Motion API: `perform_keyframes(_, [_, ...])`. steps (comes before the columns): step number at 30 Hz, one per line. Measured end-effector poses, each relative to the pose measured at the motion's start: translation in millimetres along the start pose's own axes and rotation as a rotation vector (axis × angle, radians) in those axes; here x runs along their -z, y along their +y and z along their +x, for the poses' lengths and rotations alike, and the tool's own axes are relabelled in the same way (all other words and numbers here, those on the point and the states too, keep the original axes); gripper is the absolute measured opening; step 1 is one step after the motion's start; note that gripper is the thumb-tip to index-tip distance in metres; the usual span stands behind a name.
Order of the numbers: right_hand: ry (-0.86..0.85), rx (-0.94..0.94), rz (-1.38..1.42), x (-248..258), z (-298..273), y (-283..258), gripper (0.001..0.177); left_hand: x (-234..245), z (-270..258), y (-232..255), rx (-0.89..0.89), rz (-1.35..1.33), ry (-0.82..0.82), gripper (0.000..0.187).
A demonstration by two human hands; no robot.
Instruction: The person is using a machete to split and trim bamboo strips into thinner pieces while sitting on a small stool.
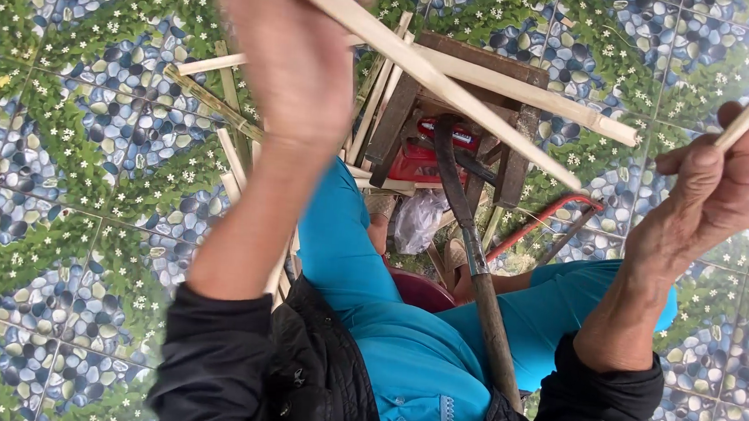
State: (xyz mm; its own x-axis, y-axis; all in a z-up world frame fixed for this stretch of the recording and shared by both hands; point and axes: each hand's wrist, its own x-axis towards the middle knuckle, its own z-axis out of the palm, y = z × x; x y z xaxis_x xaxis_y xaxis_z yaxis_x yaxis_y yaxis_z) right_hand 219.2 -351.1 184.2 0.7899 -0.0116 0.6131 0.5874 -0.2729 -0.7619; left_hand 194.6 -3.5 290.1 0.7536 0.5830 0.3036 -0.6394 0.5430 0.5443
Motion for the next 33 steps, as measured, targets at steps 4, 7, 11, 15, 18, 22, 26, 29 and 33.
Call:
perform_keyframes(4, [-0.119,0.28,-0.065,-26.8,0.1,-5.0,0.024,15.6,-55.3,-112.1,0.199,-0.242,0.037,0.018])
perform_keyframes(7, [-0.263,0.314,-0.215,-62.9,-4.8,-6.1,0.023,35.1,-89.1,-184.0,0.28,-0.278,0.09,0.024])
perform_keyframes(11, [-0.363,0.289,-0.121,-106.7,-5.3,29.9,0.033,86.6,-113.1,-301.3,0.469,-0.289,0.338,0.023])
perform_keyframes(15, [-0.374,0.211,-0.16,-125.7,-10.8,75.8,0.03,67.9,-116.7,-279.8,0.542,-0.347,0.485,0.024])
perform_keyframes(18, [-0.406,0.098,-0.201,-133.4,-17.8,95.4,0.03,106.9,-115.7,-318.4,0.593,-0.418,0.611,0.033])
perform_keyframes(22, [-0.55,0.01,-0.282,-141.2,-21.8,118.8,0.033,149.8,-116.9,-351.9,0.56,-0.407,0.424,0.036])
perform_keyframes(26, [-0.668,-0.079,-0.357,-149.2,-27.8,149.7,0.036,153.5,-118.8,-344.7,0.54,-0.429,0.41,0.048])
perform_keyframes(29, [-0.713,-0.063,-0.272,-152.0,-22.5,140.0,0.035,149.1,-117.6,-335.5,0.582,-0.419,0.413,0.054])
perform_keyframes(33, [-0.683,-0.084,-0.187,-151.7,-23.5,144.2,0.035,165.6,-117.4,-353.5,0.597,-0.408,0.418,0.055])
